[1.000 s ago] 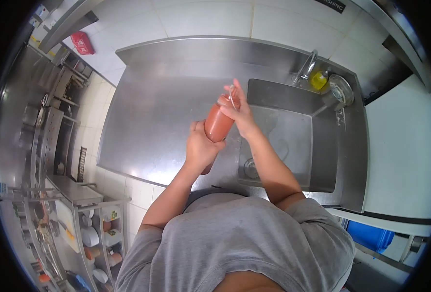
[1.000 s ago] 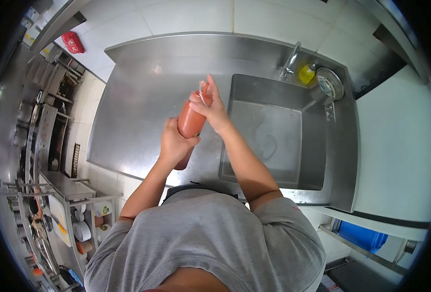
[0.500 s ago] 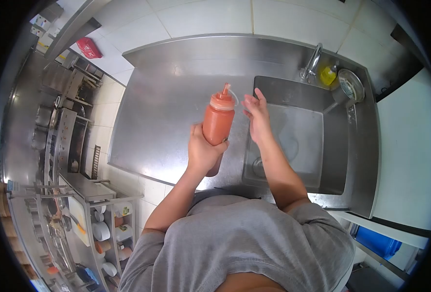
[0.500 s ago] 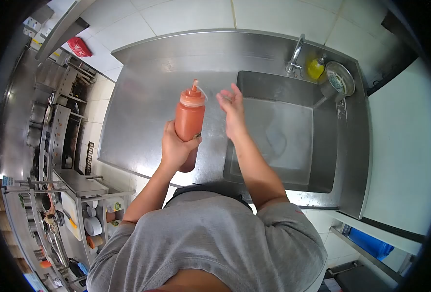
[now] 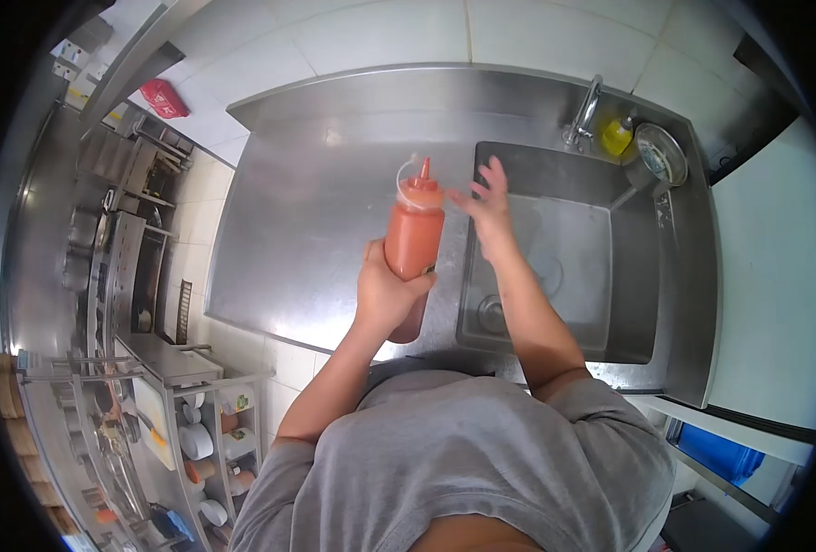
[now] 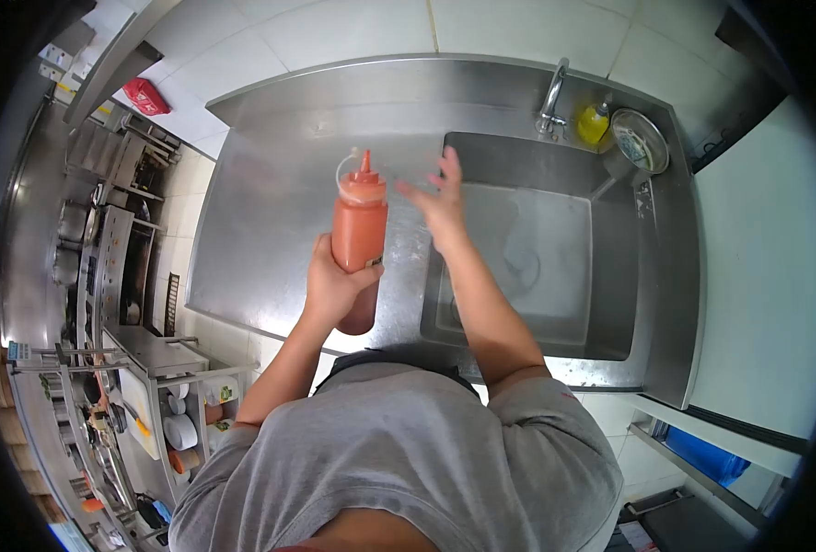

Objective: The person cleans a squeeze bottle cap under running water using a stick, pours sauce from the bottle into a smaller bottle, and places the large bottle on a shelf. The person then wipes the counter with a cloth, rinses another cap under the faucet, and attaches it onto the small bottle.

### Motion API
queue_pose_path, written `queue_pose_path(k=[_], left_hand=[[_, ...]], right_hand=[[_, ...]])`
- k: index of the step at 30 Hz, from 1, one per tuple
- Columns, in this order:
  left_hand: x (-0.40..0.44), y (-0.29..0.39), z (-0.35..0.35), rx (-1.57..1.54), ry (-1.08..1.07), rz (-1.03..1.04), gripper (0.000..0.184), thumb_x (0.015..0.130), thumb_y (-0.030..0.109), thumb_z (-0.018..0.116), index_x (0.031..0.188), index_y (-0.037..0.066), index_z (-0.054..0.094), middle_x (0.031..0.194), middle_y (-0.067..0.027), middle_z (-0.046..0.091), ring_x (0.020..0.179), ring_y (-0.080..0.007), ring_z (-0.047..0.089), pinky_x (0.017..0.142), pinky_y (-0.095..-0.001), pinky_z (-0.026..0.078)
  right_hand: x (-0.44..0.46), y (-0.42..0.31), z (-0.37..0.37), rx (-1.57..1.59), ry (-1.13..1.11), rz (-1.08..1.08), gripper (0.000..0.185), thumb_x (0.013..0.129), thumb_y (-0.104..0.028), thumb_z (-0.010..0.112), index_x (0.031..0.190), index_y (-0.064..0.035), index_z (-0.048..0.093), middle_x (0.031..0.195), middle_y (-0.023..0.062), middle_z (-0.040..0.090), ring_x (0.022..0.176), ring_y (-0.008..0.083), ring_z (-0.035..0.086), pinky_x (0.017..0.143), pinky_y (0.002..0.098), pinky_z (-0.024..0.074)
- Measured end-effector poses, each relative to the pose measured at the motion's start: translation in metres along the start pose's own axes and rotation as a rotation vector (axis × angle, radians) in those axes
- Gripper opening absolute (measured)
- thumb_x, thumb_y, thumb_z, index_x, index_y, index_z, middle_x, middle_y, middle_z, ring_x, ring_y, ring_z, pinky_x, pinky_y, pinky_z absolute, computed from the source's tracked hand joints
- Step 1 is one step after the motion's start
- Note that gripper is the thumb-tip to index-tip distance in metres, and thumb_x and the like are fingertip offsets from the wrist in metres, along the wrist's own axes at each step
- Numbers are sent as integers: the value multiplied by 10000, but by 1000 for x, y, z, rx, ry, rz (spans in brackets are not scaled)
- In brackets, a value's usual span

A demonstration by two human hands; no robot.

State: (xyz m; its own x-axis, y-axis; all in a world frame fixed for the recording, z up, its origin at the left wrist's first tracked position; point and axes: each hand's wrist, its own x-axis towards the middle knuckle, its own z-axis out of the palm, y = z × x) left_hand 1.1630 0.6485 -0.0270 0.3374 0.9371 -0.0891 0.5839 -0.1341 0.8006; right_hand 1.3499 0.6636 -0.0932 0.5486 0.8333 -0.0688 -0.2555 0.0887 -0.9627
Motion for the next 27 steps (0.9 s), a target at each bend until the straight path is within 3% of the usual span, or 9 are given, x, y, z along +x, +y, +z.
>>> queue_pose_path(k=[1, 5, 8, 9, 14, 18, 20, 24, 27], left_hand=[[-1, 1, -1, 49, 16, 47, 680, 614, 184, 776, 1176, -52, 475, 1116, -180, 503, 990, -336, 571, 850, -399, 469], [1, 1, -2, 122, 20, 90, 679, 616, 189, 781, 1174, -61, 485, 1114, -193, 499, 987, -340, 576, 849, -389, 478], [6, -7, 4, 60, -99, 40, 654, 619, 176, 778, 1160, -62, 498, 1089, -187, 528, 954, -316, 593, 830, -383, 488], [9, -10, 4, 35, -140, 27, 643, 619, 168, 776, 1155, -60, 504, 1075, -181, 544, 937, -303, 602, 820, -381, 492], [13, 0, -8, -680, -569, -226, 577, 626, 117, 761, 1132, -28, 525, 973, -116, 616, 837, -204, 616, 764, -348, 502], [21, -10, -13, -978, -767, -328, 554, 632, 98, 754, 1120, -25, 522, 964, -114, 615, 836, -188, 614, 754, -339, 502], [19, 0, -12, -804, -554, -247, 565, 627, 105, 760, 1117, -33, 515, 966, -124, 610, 836, -201, 617, 754, -344, 503], [20, -3, -4, -177, -134, 18, 608, 609, 141, 783, 1114, -52, 504, 972, -147, 595, 846, -234, 619, 761, -356, 503], [17, -2, -3, -233, -66, 14, 633, 594, 168, 797, 1106, -58, 502, 976, -161, 586, 854, -256, 617, 761, -360, 502]], right_hand=[[4, 0, -8, -54, 90, 59, 1016, 729, -344, 777, 1482, -124, 132, 1392, 138, 354, 1255, 262, 382, 1057, 428, 294], [-24, -22, 10, 203, -183, 36, 978, 716, -260, 777, 1473, -113, 177, 1193, 108, 532, 1145, 229, 480, 1026, 417, 328], [-20, -33, 14, 117, -312, -5, 880, 760, -171, 719, 1463, -112, 194, 1107, 98, 549, 1106, 227, 521, 986, 396, 386], [-15, -31, 10, 292, -385, 47, 868, 753, -162, 714, 1459, -120, 212, 1099, 99, 562, 1110, 238, 528, 993, 403, 384], [7, 4, 3, 1038, -772, 155, 834, 714, -140, 701, 1439, -150, 288, 1186, 126, 572, 1174, 288, 516, 1020, 448, 375], [8, -10, 10, 992, -822, 173, 813, 740, -228, 707, 1436, -148, 296, 1233, 124, 542, 1181, 277, 505, 1028, 442, 371], [5, -32, 13, 818, -680, 203, 826, 751, -270, 717, 1441, -142, 282, 1225, 129, 533, 1195, 261, 488, 1026, 420, 377], [2, -36, 15, 274, -432, -13, 848, 753, -150, 737, 1445, -113, 247, 1192, 90, 529, 1127, 201, 504, 996, 371, 388], [17, -19, -2, 235, -402, -38, 856, 750, -122, 744, 1439, -97, 237, 1171, 84, 536, 1083, 170, 503, 958, 344, 406]])
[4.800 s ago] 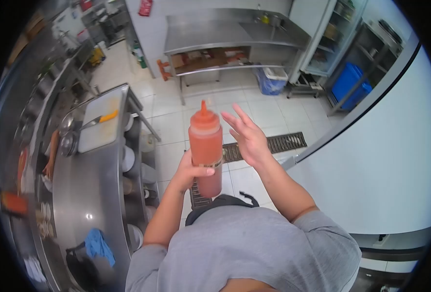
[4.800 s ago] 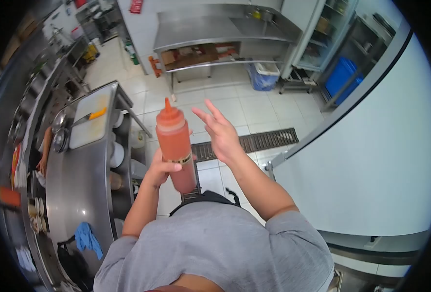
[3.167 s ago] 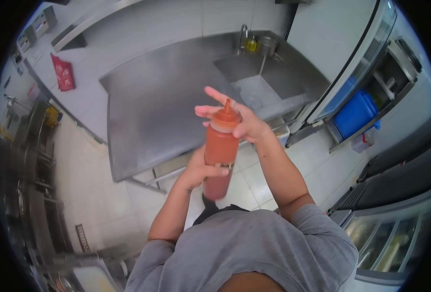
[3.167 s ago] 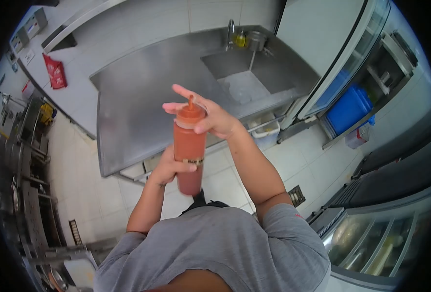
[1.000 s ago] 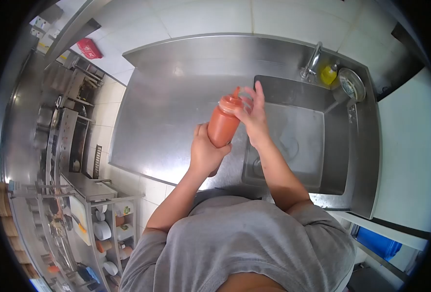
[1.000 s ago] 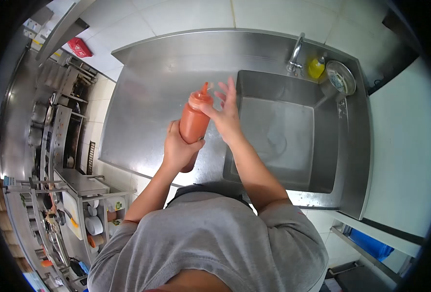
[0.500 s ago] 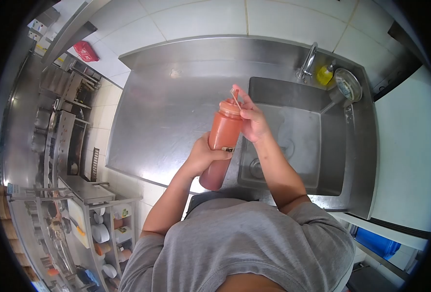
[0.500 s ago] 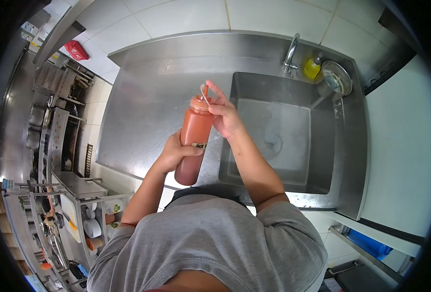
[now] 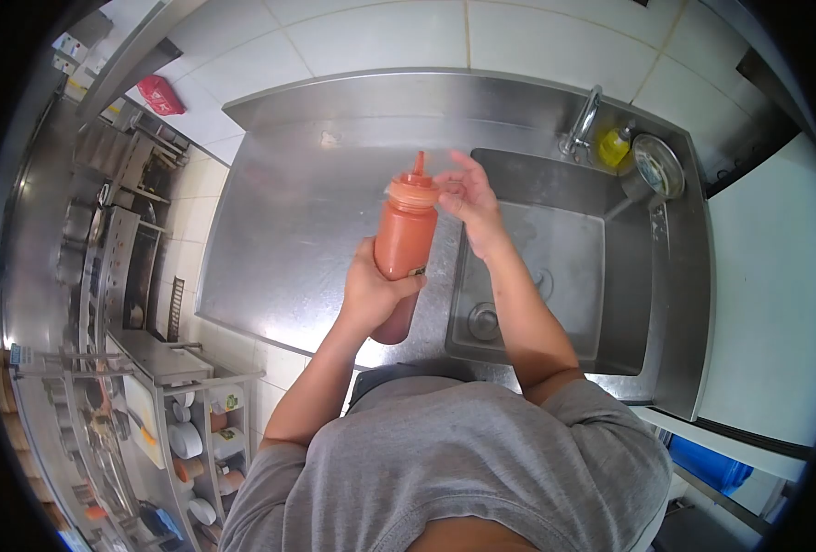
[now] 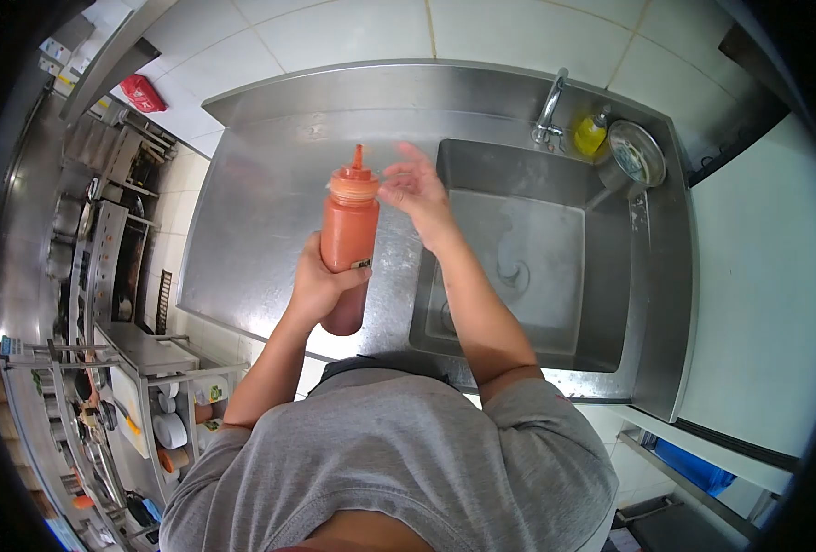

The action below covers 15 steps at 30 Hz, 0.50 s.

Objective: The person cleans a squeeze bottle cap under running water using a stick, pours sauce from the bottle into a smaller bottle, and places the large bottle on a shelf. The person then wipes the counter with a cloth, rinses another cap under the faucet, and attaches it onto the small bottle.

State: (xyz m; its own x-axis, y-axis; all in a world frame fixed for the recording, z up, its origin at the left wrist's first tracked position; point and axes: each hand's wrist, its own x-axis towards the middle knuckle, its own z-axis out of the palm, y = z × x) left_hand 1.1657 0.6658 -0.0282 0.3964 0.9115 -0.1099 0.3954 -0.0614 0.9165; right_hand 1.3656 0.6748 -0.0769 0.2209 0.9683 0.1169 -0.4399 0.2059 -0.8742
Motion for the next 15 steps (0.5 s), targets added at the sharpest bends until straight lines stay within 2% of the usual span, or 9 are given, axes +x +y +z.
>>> queue_pose_path(k=[2, 3, 5, 6, 9, 11, 12, 15], left_hand=[[-1, -1, 1, 136, 64, 126, 634, 590, 169, 799, 1105, -53, 504, 976, -160, 587, 865, -258, 616, 760, -358, 501], [-1, 0, 1, 203, 100, 188, 635, 588, 169, 801, 1105, -50, 505, 976, -159, 588, 870, -258, 616, 760, -356, 501], [0, -3, 3, 256, 58, 150, 636, 586, 167, 802, 1106, -49, 507, 965, -154, 589, 872, -258, 615, 766, -357, 499], [0, -4, 4, 282, 31, 134, 636, 585, 166, 803, 1107, -48, 508, 960, -151, 589, 873, -258, 615, 768, -357, 498], [-1, -1, 3, 52, -103, -37, 641, 593, 146, 803, 1118, -51, 492, 963, -140, 595, 875, -240, 613, 779, -352, 499], [-5, -12, 4, -109, -101, -39, 619, 611, 118, 792, 1119, -49, 480, 972, -132, 599, 871, -220, 613, 774, -342, 503], [-6, -15, 4, -189, -108, -39, 608, 621, 104, 787, 1120, -49, 474, 977, -128, 601, 868, -210, 613, 771, -337, 505], [-8, -14, -1, -294, -117, -70, 569, 647, 64, 766, 1116, -41, 461, 983, -117, 605, 862, -183, 612, 765, -320, 508]], right_hand=[[3, 4, -8, -72, 90, -31, 834, 756, -122, 740, 1429, -84, 249, 1141, 78, 549, 1039, 158, 513, 933, 333, 418], [3, -2, 0, -79, 42, -80, 810, 761, -111, 732, 1421, -79, 264, 1124, 76, 560, 1031, 156, 520, 927, 331, 419], [-8, -14, 22, -89, -44, -161, 761, 770, -90, 715, 1404, -69, 294, 1090, 72, 583, 1014, 152, 532, 917, 329, 422], [-9, -14, 22, 23, -15, -96, 693, 792, -129, 698, 1378, -71, 333, 1082, 75, 593, 1006, 157, 540, 924, 342, 420], [3, -20, 13, 381, 67, 28, 518, 853, -257, 637, 1299, -83, 439, 1083, 82, 613, 995, 170, 565, 953, 391, 412], [10, -21, -8, 659, 112, 38, 452, 887, -362, 583, 1244, -99, 494, 1116, 87, 614, 1001, 180, 586, 980, 433, 407], [12, -25, -12, 731, 162, 67, 481, 899, -476, 524, 1175, -82, 539, 1148, 105, 610, 1012, 181, 585, 990, 455, 403], [4, -37, -18, 935, 184, 115, 497, 901, -477, 529, 1177, -63, 530, 1168, 121, 600, 1008, 186, 587, 991, 447, 402]])
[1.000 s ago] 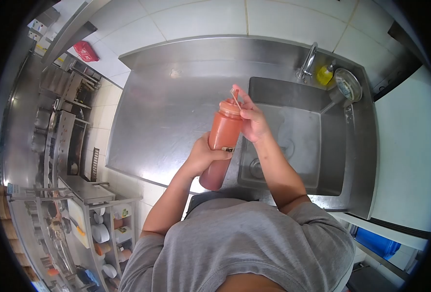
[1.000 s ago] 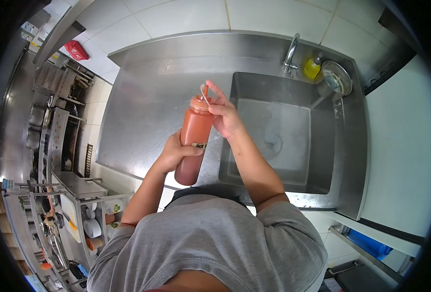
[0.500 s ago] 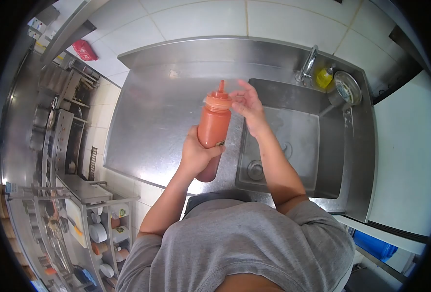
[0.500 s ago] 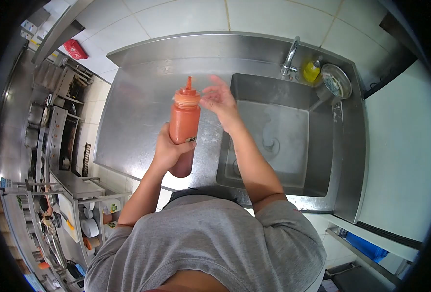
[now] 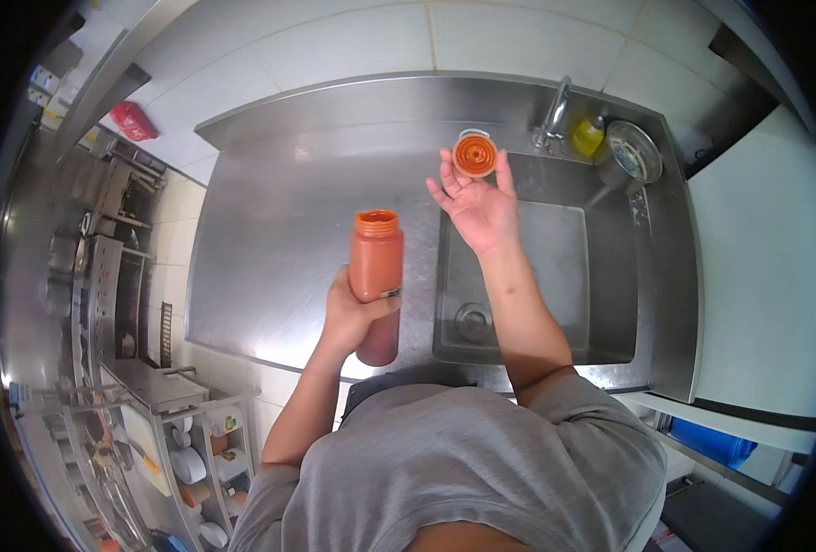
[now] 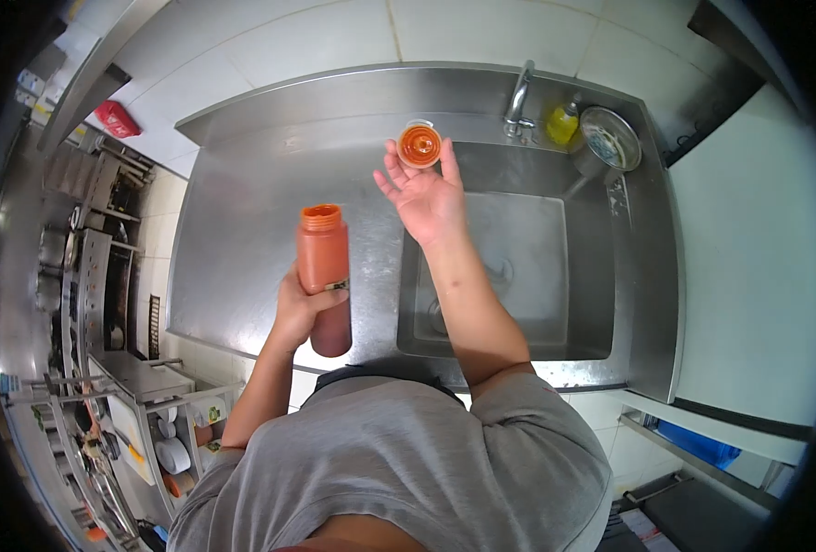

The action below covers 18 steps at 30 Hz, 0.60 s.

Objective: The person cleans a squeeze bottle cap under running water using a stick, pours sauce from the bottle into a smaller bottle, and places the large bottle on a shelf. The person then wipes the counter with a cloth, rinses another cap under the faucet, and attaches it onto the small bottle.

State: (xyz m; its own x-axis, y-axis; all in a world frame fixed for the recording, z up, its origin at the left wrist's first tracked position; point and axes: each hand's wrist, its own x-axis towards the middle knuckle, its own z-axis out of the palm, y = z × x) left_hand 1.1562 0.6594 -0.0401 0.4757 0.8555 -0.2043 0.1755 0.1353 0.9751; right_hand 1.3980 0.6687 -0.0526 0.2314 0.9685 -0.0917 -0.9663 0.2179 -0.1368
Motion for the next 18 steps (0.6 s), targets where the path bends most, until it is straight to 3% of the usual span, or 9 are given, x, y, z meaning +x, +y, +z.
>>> queue_pose_path(k=[3, 6, 10, 11, 13, 15, 17, 18], left_hand=[[1, 4, -3, 3, 0, -5, 522, 651, 45, 750, 1089, -30, 476, 959, -109, 604, 847, -171, 610, 760, -310, 507], [4, 5, -4, 9, 16, 5, 514, 646, 43, 743, 1086, -24, 488, 959, -106, 603, 842, -176, 608, 763, -317, 507], [1, 2, -8, 38, 48, -8, 542, 638, 51, 747, 1110, -11, 488, 971, -100, 605, 856, -183, 610, 775, -322, 505], [-1, 3, -11, 42, 56, -17, 551, 636, 53, 749, 1117, -8, 487, 975, -98, 605, 861, -185, 610, 779, -322, 504], [-6, 1, -18, 80, 93, 3, 569, 627, 49, 746, 1129, 3, 482, 971, -90, 603, 851, -186, 607, 783, -319, 500], [-9, -2, -25, 101, 132, 25, 574, 623, 59, 746, 1129, 5, 479, 959, -85, 599, 842, -183, 603, 780, -316, 497], [-10, -4, -28, 123, 187, 34, 570, 623, 72, 747, 1122, 7, 480, 949, -80, 596, 838, -179, 599, 777, -315, 495], [-8, -3, -25, 127, 206, 19, 566, 623, 79, 748, 1117, 8, 480, 947, -79, 595, 840, -177, 597, 775, -314, 494]], right_hand=[[-9, -4, 9, 62, 18, 6, 516, 899, -489, 530, 1176, -54, 533, 1194, 138, 584, 1020, 201, 582, 1004, 442, 389], [-9, -10, 3, -12, -41, -20, 551, 875, -418, 600, 1261, -48, 466, 1192, 144, 577, 1027, 206, 578, 1017, 428, 380], [16, -31, -57, -1050, 253, -268, 844, 775, -233, 727, 1412, -6, 222, 1131, 145, 605, 938, 254, 605, 915, 395, 453], [28, -45, -90, -1389, 336, -320, 960, 729, -186, 758, 1440, 3, 142, 1111, 158, 613, 926, 281, 616, 892, 391, 465], [57, -91, -180, -1832, 545, -391, 1015, 689, -194, 762, 1459, -26, 123, 1072, 185, 621, 951, 326, 612, 885, 399, 452], [60, -132, -160, -2079, 864, -228, 956, 734, -207, 711, 1478, -100, 119, 1103, 205, 603, 1007, 352, 590, 883, 448, 437], [76, -167, -181, -2400, 1013, -372, 868, 810, -246, 631, 1492, -167, 99, 1146, 190, 591, 1055, 348, 565, 889, 488, 418], [84, -181, -188, -2452, 1022, -296, 852, 825, -254, 612, 1494, -179, 89, 1163, 190, 582, 1065, 351, 559, 892, 496, 414]])
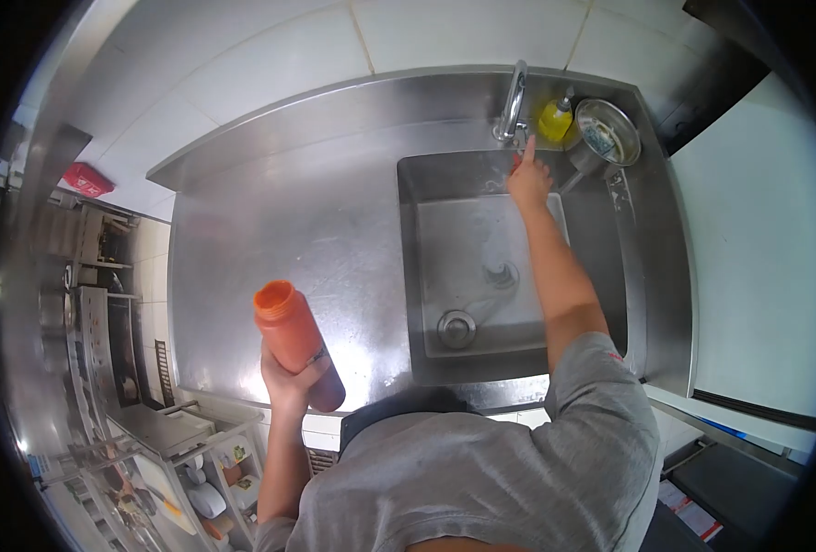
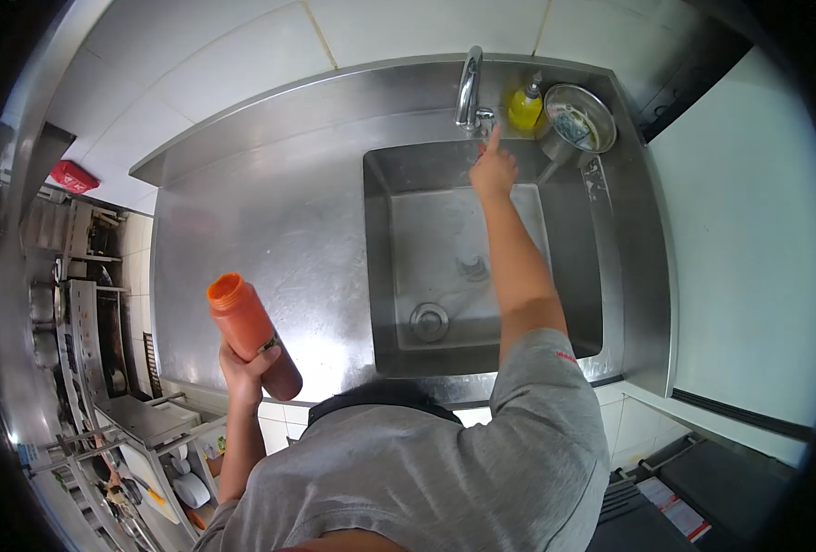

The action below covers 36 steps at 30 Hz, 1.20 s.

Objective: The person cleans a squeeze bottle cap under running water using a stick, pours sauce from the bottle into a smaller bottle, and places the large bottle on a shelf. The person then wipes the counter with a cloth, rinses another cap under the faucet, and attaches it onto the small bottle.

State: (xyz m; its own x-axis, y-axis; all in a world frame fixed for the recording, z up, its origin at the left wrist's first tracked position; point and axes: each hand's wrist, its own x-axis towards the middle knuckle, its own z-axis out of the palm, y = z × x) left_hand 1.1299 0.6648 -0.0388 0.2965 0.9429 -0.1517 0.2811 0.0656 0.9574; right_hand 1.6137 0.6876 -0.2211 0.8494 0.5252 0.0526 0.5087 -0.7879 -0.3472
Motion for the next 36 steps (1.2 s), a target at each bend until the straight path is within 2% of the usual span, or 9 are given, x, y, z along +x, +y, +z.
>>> queue_pose_path(k=[5, 8, 11, 14, 17, 26, 29, 32, 36], left_hand=[[16, 1, 12, -14, 36, -15, 544, 626, 90, 742, 1097, 12, 481, 936, -73, 591, 832, -169, 591, 761, -308, 490], [22, 4, 22, -31, 26, -14, 541, 627, 90, 739, 1096, 13, 482, 932, -72, 589, 827, -170, 589, 761, -306, 489], [28, 0, 28, -5, 4, -8, 542, 626, 90, 739, 1096, 15, 481, 932, -71, 589, 830, -171, 589, 764, -306, 488], [29, 4, 33, -2, 6, -29, 513, 609, 93, 751, 1058, 9, 520, 923, -62, 597, 832, -168, 587, 780, -312, 476], [26, 6, 37, -12, 10, -40, 505, 601, 100, 758, 1046, 6, 537, 922, -57, 602, 831, -166, 586, 787, -311, 470], [22, 6, 34, -15, -21, -15, 523, 614, 103, 760, 1072, 10, 526, 949, -58, 599, 847, -164, 584, 793, -307, 469], [20, 6, 34, -20, -27, -10, 524, 617, 104, 759, 1077, 14, 525, 950, -57, 600, 851, -165, 585, 798, -309, 470], [18, 4, 33, -15, -24, 0, 520, 621, 104, 756, 1079, 17, 526, 949, -57, 602, 851, -166, 586, 801, -310, 471], [17, 3, 32, -19, -19, 8, 520, 623, 104, 757, 1081, 18, 525, 945, -57, 605, 847, -166, 587, 801, -311, 473]], right_hand=[[43, 28, 26, -171, -373, 100, 825, 863, -272, 560, 1502, -213, 41, 1231, 179, 547, 1094, 348, 547, 925, 494, 404], [32, 31, 32, -14, -328, 79, 848, 829, -266, 628, 1499, -195, 113, 1231, 176, 550, 1133, 336, 536, 946, 446, 411], [1, 40, 74, 515, -21, -145, 804, 738, -193, 740, 1435, -150, 339, 1178, 150, 587, 1117, 285, 560, 939, 367, 438], [-44, 15, 65, 881, -31, -91, 712, 639, -87, 805, 1293, -84, 524, 1120, 124, 615, 1049, 232, 597, 914, 308, 462], [-61, 0, 61, 1020, -31, 37, 628, 626, -23, 797, 1214, -44, 575, 1116, 98, 618, 991, 187, 616, 889, 283, 476], [-79, -9, 47, 1262, 16, 77, 625, 635, 30, 776, 1221, -25, 563, 1121, 97, 625, 995, 175, 619, 884, 275, 480], [-80, 0, 55, 1125, 64, 9, 613, 642, 54, 762, 1217, -24, 566, 1135, 97, 620, 1004, 169, 616, 888, 271, 478], [-85, -3, 49, 1392, 0, 73, 605, 645, 51, 761, 1214, -27, 571, 1138, 102, 621, 1013, 179, 613, 894, 279, 476], [-87, -7, 32, 1144, 40, 44, 614, 637, 25, 777, 1214, -24, 572, 1132, 117, 626, 1010, 198, 616, 894, 292, 477]])
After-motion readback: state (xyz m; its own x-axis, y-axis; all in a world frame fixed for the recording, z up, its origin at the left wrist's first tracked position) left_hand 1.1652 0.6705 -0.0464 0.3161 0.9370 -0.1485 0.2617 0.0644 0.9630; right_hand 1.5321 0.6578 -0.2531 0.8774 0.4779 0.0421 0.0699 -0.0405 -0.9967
